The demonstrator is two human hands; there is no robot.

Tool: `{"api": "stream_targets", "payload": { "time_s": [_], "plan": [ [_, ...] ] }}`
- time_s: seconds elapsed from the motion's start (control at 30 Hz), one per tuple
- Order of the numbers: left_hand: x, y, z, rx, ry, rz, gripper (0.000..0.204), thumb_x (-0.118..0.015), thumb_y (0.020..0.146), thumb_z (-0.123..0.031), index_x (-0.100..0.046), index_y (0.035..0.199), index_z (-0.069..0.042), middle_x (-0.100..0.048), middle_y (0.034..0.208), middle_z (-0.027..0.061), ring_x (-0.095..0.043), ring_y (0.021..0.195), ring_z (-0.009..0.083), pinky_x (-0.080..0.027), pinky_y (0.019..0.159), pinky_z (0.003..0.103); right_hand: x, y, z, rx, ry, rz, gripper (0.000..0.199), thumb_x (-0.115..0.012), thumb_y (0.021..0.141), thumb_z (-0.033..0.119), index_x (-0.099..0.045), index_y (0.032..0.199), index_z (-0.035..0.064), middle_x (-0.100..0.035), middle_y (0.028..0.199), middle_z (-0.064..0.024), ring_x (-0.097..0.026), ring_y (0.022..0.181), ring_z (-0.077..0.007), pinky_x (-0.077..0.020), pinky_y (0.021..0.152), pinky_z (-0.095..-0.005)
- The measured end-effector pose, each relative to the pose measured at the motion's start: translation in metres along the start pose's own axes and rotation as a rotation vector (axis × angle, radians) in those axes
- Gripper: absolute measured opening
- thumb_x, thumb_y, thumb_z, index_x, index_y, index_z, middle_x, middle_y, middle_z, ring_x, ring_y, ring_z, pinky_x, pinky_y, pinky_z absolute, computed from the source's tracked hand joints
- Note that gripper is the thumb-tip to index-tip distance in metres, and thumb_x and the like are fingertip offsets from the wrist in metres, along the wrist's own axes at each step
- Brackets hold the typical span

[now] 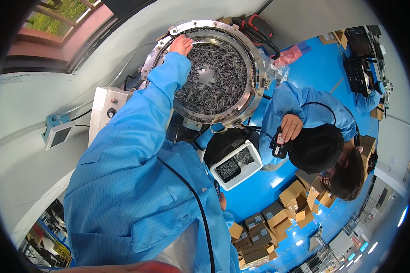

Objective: The person arranges small components inside a vibratory bowl feeder by hand, uses a pair of tweezers to align parts along the feeder track, and manually adjusts the components inside the feeder.

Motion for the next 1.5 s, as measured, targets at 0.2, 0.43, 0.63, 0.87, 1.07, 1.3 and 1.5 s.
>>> {"api": "stream_targets", "payload": {
  "time_s": [0.2,0.43,0.63,0.87,1.07,1.3,1.5],
  "plan": [
    [-0.029,0.002,0.012,0.035,0.059,0.212,0.035,-0.044,0.084,-0.006,-0.044,0.119,-0.002,-0.056,0.107,0.019,-0.057,0.097,0.0296,-0.049,0.073,0.034,-0.003,-0.002,-0.015,0.064,-0.219,-0.094,0.033,-0.058,0.079,0.027,-0.054,0.103,0.0043,-0.059,0.09,-0.0157,-0.055,0.082,-0.0276,-0.0436,0.074,-0.0357],
    [-0.052,0.006,0.02,0.165,0.114,0.32,0.035,-0.045,0.086,-0.009,-0.045,0.12,-0.002,-0.054,0.112,0.0196,-0.055,0.102,0.0294,-0.047,0.081,0.034,-0.011,0.052,-0.108,-0.089,-0.036,0.013,0.034,-0.059,0.078,0.029,-0.054,0.102,0.0043,-0.059,0.09,-0.0164,-0.055,0.081,-0.0294,-0.0437,0.072,-0.0367],
    [-0.054,0.025,0.017,0.257,0.174,0.344,0.035,-0.045,0.087,-0.012,-0.045,0.12,-0.001,-0.051,0.117,0.019,-0.054,0.104,0.0288,-0.046,0.084,0.033,-0.002,0.046,-0.078,-0.072,-0.155,0.014,0.034,-0.059,0.078,0.029,-0.054,0.101,0.0043,-0.059,0.088,-0.0168,-0.055,0.079,-0.0305,-0.0439,0.071,-0.0374],
    [-0.058,0.015,0.02,0.207,0.213,0.315,0.038,-0.047,0.086,-0.014,-0.044,0.122,-0.002,-0.051,0.119,0.0165,-0.054,0.104,0.0273,-0.045,0.084,0.033,0.006,-0.008,-0.001,0.124,-0.208,-0.102,0.035,-0.06,0.077,0.03,-0.055,0.101,0.005,-0.06,0.086,-0.0166,-0.056,0.077,-0.0307,-0.0441,0.07,-0.0377],
    [-0.05,-0.064,0.051,0.453,0.828,0.91,0.047,-0.052,0.085,-0.018,-0.04,0.129,-0.006,-0.046,0.126,0.0129,-0.053,0.107,0.0295,-0.043,0.085,0.033,0.007,-0.021,0.009,0.113,-0.212,-0.118,0.036,-0.06,0.077,0.032,-0.055,0.1,0.0054,-0.06,0.086,-0.0163,-0.055,0.077,-0.0305,-0.0441,0.069,-0.0374],
    [-0.031,-0.059,0.021,0.478,0.662,0.633,0.052,-0.049,0.086,-0.024,-0.031,0.135,-0.021,-0.039,0.131,0.0151,-0.053,0.107,0.0292,-0.043,0.084,0.036,0.013,-0.018,0.011,0.114,-0.217,-0.112,0.035,-0.06,0.077,0.032,-0.055,0.1,0.0056,-0.06,0.087,-0.016,-0.056,0.078,-0.0294,-0.0441,0.069,-0.0367],
    [-0.045,-0.018,0.006,0.299,0.178,0.412,0.045,-0.046,0.087,-0.024,-0.036,0.131,-0.019,-0.044,0.125,0.0144,-0.054,0.105,0.0273,-0.043,0.082,0.037,0.005,-0.024,0.01,0.092,-0.171,-0.113,0.035,-0.06,0.078,0.03,-0.055,0.101,0.0052,-0.06,0.089,-0.0159,-0.056,0.079,-0.0287,-0.0441,0.071,-0.0363]
  ]
}}
Point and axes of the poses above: each hand's wrist, its own y-axis towards the middle knuckle, its own x-axis out of the back of the hand, z = x × y, the point moved 9 cm from there along y, towards the middle knuckle
